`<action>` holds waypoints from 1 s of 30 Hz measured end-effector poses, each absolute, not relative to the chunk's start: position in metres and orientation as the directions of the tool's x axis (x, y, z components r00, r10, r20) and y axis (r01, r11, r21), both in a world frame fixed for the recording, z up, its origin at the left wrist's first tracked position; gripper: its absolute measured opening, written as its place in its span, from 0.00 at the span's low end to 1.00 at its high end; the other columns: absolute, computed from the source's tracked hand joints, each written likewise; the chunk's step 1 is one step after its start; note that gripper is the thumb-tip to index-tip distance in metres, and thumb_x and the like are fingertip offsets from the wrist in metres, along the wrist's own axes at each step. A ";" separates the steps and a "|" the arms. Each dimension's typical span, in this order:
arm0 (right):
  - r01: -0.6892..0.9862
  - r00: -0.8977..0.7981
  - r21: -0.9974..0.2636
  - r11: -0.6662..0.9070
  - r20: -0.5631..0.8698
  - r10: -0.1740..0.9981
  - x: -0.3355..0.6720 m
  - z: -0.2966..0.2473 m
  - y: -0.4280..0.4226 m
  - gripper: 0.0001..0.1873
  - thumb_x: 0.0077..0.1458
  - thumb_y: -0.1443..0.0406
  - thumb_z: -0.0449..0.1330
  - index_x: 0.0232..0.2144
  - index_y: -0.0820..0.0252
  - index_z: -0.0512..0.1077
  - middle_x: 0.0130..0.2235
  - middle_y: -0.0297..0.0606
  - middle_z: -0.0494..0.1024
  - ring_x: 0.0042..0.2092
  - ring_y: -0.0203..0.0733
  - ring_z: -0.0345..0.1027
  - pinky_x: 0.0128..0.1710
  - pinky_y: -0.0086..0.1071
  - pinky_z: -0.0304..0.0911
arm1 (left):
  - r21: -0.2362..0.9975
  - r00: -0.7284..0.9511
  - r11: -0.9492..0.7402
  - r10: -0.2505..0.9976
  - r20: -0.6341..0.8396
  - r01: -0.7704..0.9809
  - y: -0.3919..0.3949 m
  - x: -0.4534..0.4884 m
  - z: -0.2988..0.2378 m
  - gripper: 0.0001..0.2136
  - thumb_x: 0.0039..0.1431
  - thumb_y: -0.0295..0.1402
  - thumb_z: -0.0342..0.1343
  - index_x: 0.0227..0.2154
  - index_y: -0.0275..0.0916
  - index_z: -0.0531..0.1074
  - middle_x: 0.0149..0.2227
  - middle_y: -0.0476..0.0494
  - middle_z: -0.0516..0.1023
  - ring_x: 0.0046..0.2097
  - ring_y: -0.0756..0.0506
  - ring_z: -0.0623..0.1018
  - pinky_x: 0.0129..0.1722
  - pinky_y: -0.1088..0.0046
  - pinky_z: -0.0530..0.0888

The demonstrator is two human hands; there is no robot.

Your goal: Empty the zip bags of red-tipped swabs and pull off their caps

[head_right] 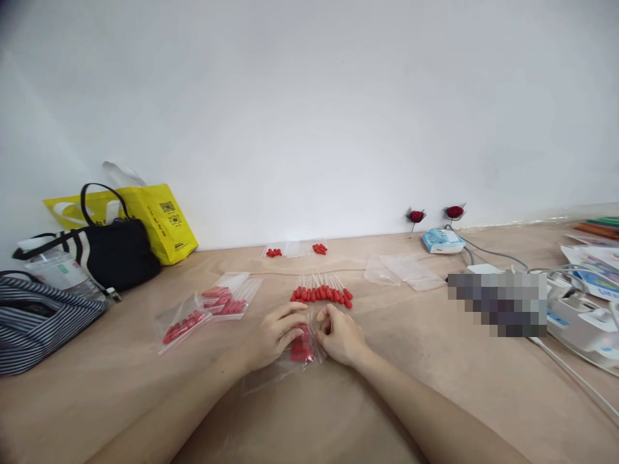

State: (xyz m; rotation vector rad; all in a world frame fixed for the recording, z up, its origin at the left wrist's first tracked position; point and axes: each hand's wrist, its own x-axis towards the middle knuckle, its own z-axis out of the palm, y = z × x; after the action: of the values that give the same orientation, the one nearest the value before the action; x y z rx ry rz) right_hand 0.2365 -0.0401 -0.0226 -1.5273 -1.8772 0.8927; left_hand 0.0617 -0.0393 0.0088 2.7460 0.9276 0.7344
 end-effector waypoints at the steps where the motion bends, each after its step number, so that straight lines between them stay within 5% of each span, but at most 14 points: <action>1: 0.594 -0.208 -0.789 0.159 0.040 0.977 0.239 -0.025 -0.040 0.07 0.42 0.69 0.55 0.28 0.59 0.69 0.23 0.30 0.71 0.24 0.30 0.60 0.24 0.23 0.51 | 0.328 0.667 -0.778 0.628 0.401 0.535 -0.043 0.060 0.011 0.09 0.57 0.28 0.44 0.35 0.38 0.69 0.45 0.42 0.68 0.45 0.48 0.69 0.46 0.72 0.66; 9: 0.537 -0.413 -0.787 0.303 0.068 0.908 0.252 -0.025 -0.040 0.06 0.45 0.66 0.54 0.22 0.61 0.70 0.19 0.29 0.67 0.21 0.29 0.55 0.22 0.24 0.50 | 0.480 0.615 -0.627 0.761 0.207 0.614 -0.077 0.027 0.004 0.20 0.52 0.32 0.52 0.49 0.43 0.62 0.53 0.42 0.64 0.54 0.43 0.64 0.52 0.61 0.62; 17: 0.516 -0.436 -0.758 0.400 0.169 0.884 0.255 -0.016 -0.043 0.15 0.36 0.55 0.62 0.19 0.62 0.70 0.20 0.28 0.63 0.22 0.30 0.52 0.21 0.24 0.47 | 0.541 0.565 -0.580 0.796 0.218 0.608 -0.062 0.033 -0.001 0.17 0.49 0.27 0.52 0.45 0.41 0.66 0.48 0.44 0.70 0.48 0.46 0.70 0.49 0.65 0.66; 21: 0.502 -0.427 -0.731 0.462 0.255 0.868 0.252 -0.012 -0.047 0.14 0.31 0.59 0.66 0.21 0.61 0.70 0.25 0.31 0.67 0.27 0.32 0.57 0.25 0.24 0.53 | 0.551 0.565 -0.600 0.783 0.259 0.580 -0.061 0.033 -0.004 0.15 0.51 0.26 0.50 0.44 0.40 0.67 0.48 0.44 0.71 0.48 0.46 0.70 0.48 0.66 0.66; 30: 0.544 -0.485 -0.629 0.555 0.304 0.820 0.243 -0.010 -0.057 0.07 0.38 0.70 0.56 0.26 0.61 0.67 0.27 0.33 0.68 0.30 0.34 0.60 0.29 0.25 0.55 | 0.542 0.579 -0.620 0.769 0.273 0.568 -0.062 0.031 -0.007 0.15 0.52 0.27 0.49 0.45 0.40 0.66 0.49 0.44 0.69 0.50 0.46 0.69 0.49 0.66 0.65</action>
State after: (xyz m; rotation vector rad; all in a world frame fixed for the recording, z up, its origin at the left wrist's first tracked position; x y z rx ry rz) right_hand 0.2431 -0.0573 -0.0101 -1.0922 -2.2052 0.6148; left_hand 0.0313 -0.0616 -0.0065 2.4153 1.0782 0.6930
